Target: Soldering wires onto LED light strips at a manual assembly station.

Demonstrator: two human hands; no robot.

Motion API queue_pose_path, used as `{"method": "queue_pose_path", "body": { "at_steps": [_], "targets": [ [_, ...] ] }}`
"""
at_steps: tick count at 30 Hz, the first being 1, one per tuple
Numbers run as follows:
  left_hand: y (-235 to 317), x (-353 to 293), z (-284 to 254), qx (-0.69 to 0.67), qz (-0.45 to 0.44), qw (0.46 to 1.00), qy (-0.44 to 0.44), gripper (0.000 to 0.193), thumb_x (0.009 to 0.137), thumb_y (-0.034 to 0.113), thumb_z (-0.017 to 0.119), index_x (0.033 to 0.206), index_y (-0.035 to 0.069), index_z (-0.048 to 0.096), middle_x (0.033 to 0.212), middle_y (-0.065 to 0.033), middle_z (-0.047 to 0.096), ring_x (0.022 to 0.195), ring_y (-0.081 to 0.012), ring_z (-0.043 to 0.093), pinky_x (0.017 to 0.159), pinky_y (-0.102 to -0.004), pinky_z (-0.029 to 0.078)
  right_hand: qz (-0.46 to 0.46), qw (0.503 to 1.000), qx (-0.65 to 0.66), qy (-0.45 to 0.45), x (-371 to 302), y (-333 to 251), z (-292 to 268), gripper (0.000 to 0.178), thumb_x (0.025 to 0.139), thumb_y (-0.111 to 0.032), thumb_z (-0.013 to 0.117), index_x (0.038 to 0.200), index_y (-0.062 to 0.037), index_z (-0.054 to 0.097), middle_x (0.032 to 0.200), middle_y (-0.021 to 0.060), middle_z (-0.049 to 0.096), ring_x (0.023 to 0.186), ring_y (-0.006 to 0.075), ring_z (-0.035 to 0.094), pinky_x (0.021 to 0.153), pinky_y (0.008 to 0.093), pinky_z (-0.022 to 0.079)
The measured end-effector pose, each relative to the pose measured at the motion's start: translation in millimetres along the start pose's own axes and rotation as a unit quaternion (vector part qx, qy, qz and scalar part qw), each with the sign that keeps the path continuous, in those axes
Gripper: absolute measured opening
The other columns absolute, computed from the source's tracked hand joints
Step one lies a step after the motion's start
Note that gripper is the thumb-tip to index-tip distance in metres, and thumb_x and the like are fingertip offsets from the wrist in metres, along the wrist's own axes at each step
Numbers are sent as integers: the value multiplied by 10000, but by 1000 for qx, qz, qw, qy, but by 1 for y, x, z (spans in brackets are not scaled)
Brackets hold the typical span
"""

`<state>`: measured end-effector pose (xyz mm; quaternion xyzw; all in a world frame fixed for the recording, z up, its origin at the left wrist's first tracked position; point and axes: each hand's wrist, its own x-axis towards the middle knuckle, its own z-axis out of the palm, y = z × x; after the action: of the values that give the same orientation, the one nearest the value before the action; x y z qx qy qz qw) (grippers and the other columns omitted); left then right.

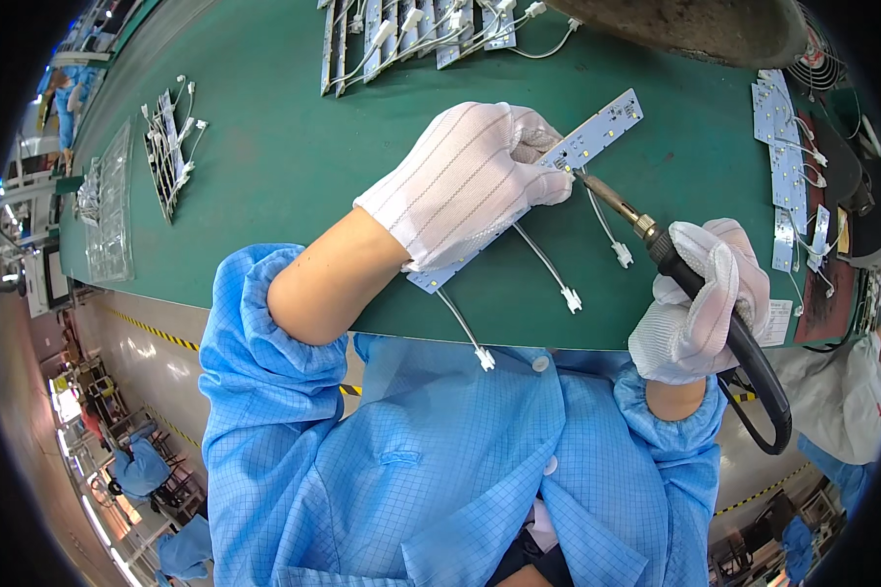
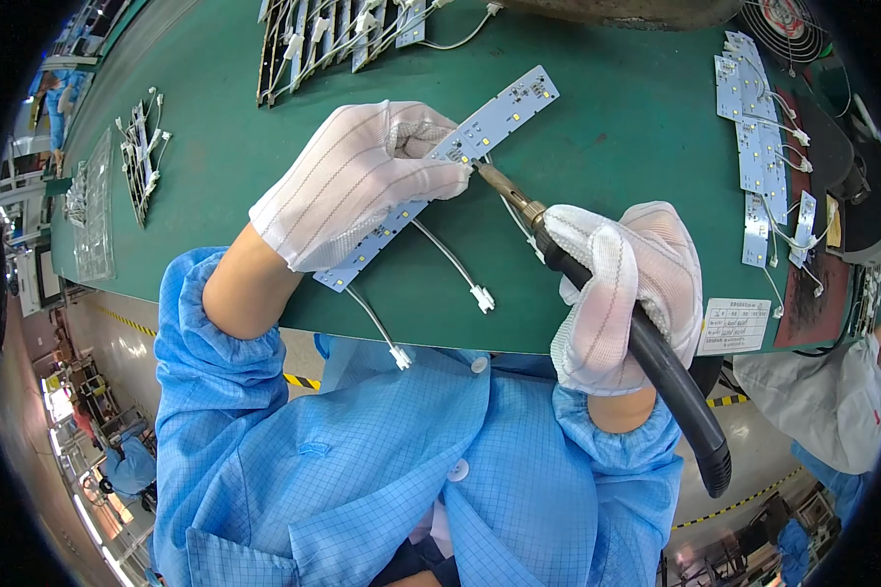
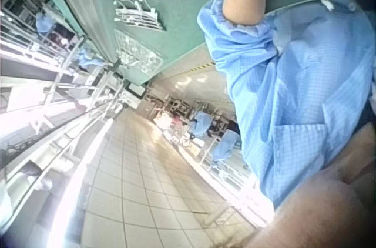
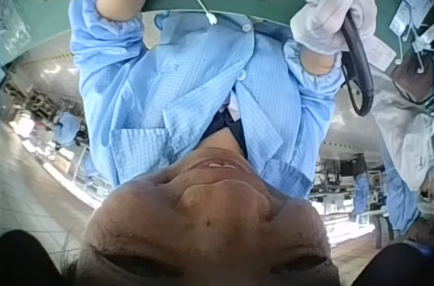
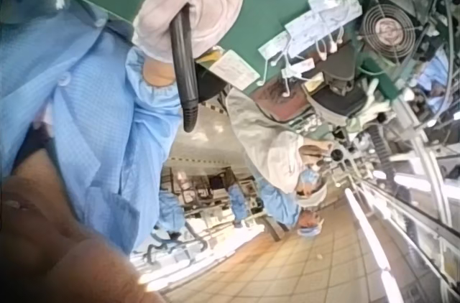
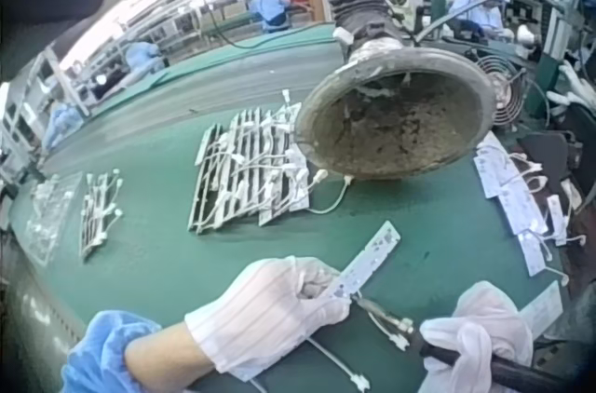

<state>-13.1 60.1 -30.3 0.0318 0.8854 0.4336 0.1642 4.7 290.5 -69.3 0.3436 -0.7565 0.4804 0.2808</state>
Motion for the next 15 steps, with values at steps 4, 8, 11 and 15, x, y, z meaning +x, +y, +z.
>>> {"method": "queue_pose_path", "body": {
  "at_steps": [4, 8, 11, 15],
  "targets": [
    [1, -1, 0, 1, -1, 1000, 5, 336, 792, 250, 691, 998, -15, 675, 823, -119, 671, 713, -187, 606, 712, -307, 492, -40, 998, -47, -13, 2, -2, -2, 253, 946, -147, 432, 1088, 31, 542, 881, 211, 668, 693, 279, 584, 674, 410, 484],
    [0, 0, 0, 44, 7, 999, 12, 328, 789, 248, 697, 991, -10, 678, 819, -109, 676, 702, -165, 602, 699, -298, 491, 3, 999, 37, -37, 7, -1, -3, 215, 873, -42, 473, 1052, 51, 548, 899, 219, 684, 631, 244, 604, 594, 365, 476],
    [3, -2, -1, 0, -13, 1000, 6, 316, 791, 239, 700, 984, -9, 682, 813, -120, 671, 687, -191, 607, 672, -301, 490, 16, 998, 57, 23, 1, -1, 4, 212, 855, -9, 491, 1050, 56, 545, 909, 228, 690, 600, 225, 604, 557, 336, 473],
    [15, -16, -20, 152, 4, 988, -30, 427, 795, 359, 729, 1031, 8, 670, 835, -147, 675, 719, -254, 646, 667, -321, 515, 14, 996, -26, 80, -5, 7, -1, 214, 908, -64, 494, 1085, 52, 524, 875, 228, 678, 648, 255, 612, 587, 326, 490]
  ]
}}
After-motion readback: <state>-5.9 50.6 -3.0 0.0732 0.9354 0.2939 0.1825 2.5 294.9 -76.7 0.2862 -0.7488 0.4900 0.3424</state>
